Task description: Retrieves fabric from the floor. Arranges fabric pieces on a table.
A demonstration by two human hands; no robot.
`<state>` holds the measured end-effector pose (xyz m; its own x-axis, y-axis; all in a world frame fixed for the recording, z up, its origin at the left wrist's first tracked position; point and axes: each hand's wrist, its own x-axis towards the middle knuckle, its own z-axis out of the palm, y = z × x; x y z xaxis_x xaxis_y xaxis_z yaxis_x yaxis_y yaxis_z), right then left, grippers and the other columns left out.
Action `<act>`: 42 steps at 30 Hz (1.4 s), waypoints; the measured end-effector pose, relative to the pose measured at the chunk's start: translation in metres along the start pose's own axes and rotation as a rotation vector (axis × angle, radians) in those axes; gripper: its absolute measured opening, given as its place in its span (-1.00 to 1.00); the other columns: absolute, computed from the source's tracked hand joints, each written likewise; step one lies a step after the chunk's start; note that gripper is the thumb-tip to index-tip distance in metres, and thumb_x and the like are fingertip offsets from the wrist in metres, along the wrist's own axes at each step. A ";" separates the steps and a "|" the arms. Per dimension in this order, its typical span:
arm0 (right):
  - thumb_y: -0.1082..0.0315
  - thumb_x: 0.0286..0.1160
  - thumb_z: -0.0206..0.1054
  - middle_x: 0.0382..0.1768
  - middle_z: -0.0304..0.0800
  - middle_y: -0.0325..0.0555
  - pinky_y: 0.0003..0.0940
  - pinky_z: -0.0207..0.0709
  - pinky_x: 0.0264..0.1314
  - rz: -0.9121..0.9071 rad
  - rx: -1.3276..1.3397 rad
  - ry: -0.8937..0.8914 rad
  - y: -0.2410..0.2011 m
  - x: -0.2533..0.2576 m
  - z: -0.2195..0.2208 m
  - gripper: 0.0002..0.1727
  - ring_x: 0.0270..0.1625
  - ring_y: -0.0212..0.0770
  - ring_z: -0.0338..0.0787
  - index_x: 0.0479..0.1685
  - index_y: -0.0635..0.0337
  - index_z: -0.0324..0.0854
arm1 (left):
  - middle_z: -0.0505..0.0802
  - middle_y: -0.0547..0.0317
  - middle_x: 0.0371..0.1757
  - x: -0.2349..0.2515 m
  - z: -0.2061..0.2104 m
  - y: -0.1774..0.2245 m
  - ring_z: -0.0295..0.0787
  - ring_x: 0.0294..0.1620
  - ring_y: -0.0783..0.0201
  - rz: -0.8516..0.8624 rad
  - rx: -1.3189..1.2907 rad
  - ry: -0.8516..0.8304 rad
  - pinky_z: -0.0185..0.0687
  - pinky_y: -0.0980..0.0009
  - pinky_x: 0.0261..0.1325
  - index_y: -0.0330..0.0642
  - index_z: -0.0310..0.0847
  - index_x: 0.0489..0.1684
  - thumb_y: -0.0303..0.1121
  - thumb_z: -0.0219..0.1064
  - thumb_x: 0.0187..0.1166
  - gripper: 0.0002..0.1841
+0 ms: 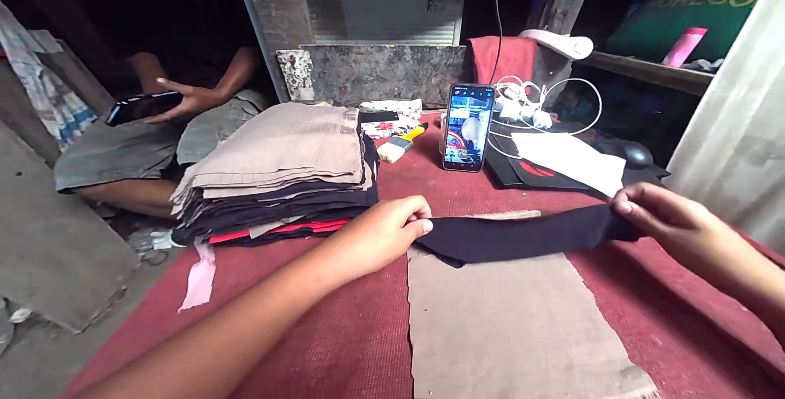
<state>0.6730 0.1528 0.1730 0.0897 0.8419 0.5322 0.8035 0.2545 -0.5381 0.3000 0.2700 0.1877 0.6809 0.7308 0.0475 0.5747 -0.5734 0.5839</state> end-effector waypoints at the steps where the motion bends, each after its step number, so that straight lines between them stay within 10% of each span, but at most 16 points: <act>1: 0.37 0.69 0.15 -0.43 0.64 -0.32 -0.48 0.60 -0.24 -0.048 -0.032 0.021 -0.012 0.007 -0.005 -0.85 -0.38 -0.54 0.65 -0.20 0.21 0.58 | 0.73 0.11 -0.22 -0.002 -0.001 0.000 0.62 -0.22 0.32 0.013 -0.045 0.029 0.54 0.30 -0.06 -0.23 0.63 0.05 -0.32 0.15 0.81 -0.81; 9: 0.36 0.75 0.16 -0.43 0.59 -0.26 -0.33 0.45 -0.30 -0.376 -0.352 -0.022 -0.142 0.075 -0.066 -0.84 -0.40 -0.46 0.52 0.00 0.23 0.60 | 0.73 0.23 -0.28 -0.033 -0.009 0.005 0.69 -0.29 0.49 0.040 -0.479 0.338 0.61 0.51 -0.14 -0.25 0.50 0.09 -0.41 0.05 0.83 -0.85; 20: 0.21 0.73 0.21 -0.51 0.66 -0.42 -0.48 0.43 -0.44 -0.728 -0.691 -0.351 -0.271 0.098 -0.096 -0.81 -0.48 -0.53 0.59 -0.14 -0.04 0.75 | 0.68 0.02 0.02 -0.061 -0.006 0.012 0.62 -0.04 0.35 0.035 -0.335 -0.002 0.54 0.37 0.09 -0.37 0.53 0.23 -0.31 0.03 0.84 -0.69; 24: 0.22 0.75 0.17 -0.43 0.71 -0.39 -0.42 0.48 -0.38 -0.770 -0.744 -0.432 -0.293 0.089 -0.094 -0.79 -0.39 -0.50 0.65 -0.06 -0.07 0.75 | 0.71 -0.09 0.18 -0.060 -0.008 0.023 0.64 0.17 0.22 0.072 -0.266 -0.119 0.50 0.21 0.32 -0.35 0.55 0.30 -0.25 -0.01 0.87 -0.63; 30: 0.03 0.77 0.09 -0.42 0.68 -0.61 -0.58 0.46 -0.54 -0.950 -0.783 -0.505 -0.297 0.079 -0.097 -0.76 -0.43 -0.73 0.62 -0.05 -0.30 0.70 | 0.77 0.20 0.06 -0.068 -0.020 0.072 0.68 0.12 0.43 0.568 -0.615 0.216 0.59 0.39 0.21 -0.25 0.64 0.19 -0.11 0.33 0.60 -0.59; 34: 0.14 0.71 0.16 -0.39 0.71 -0.54 -0.60 0.52 -0.46 -1.031 -0.735 -0.540 -0.304 0.073 -0.093 -0.80 -0.39 -0.69 0.65 -0.03 -0.19 0.73 | 0.81 0.17 -0.14 -0.078 -0.025 0.119 0.78 -0.17 0.48 0.819 -0.836 0.195 0.73 0.52 -0.10 -0.28 0.56 0.19 -0.42 0.38 0.57 -0.71; 36: 0.15 0.67 0.20 -0.48 0.71 -0.55 -0.70 0.47 -0.49 -1.101 -0.654 -0.482 -0.308 0.074 -0.086 -0.81 -0.44 -0.72 0.64 -0.13 -0.14 0.75 | 0.78 0.27 -0.32 -0.086 -0.021 0.135 0.70 -0.35 0.57 0.786 -0.877 0.280 0.65 0.64 -0.27 -0.24 0.63 -0.01 -0.60 0.26 0.61 -0.86; 39: 0.21 0.65 0.19 -0.53 0.66 -0.57 -0.77 0.41 -0.51 -1.149 -0.603 -0.453 -0.309 0.076 -0.084 -0.81 -0.47 -0.77 0.61 -0.20 -0.12 0.74 | 0.83 0.32 -0.16 -0.091 -0.017 0.142 0.78 -0.23 0.55 0.658 -0.906 0.337 0.73 0.58 -0.17 -0.02 0.59 0.20 -0.41 0.23 0.73 -0.81; 42: 0.24 0.62 0.19 -0.49 0.68 -0.56 -0.78 0.40 -0.48 -1.152 -0.604 -0.469 -0.310 0.075 -0.087 -0.81 -0.43 -0.77 0.60 -0.23 -0.10 0.73 | 0.81 0.28 -0.38 -0.088 -0.013 0.137 0.74 -0.40 0.56 0.676 -1.039 0.175 0.68 0.63 -0.29 -0.16 0.68 -0.14 -0.43 0.15 0.74 -0.84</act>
<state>0.4820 0.0959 0.4362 -0.9005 0.4095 0.1464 0.4267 0.7671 0.4791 0.3131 0.1314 0.2740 0.5848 0.4896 0.6468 -0.5495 -0.3474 0.7598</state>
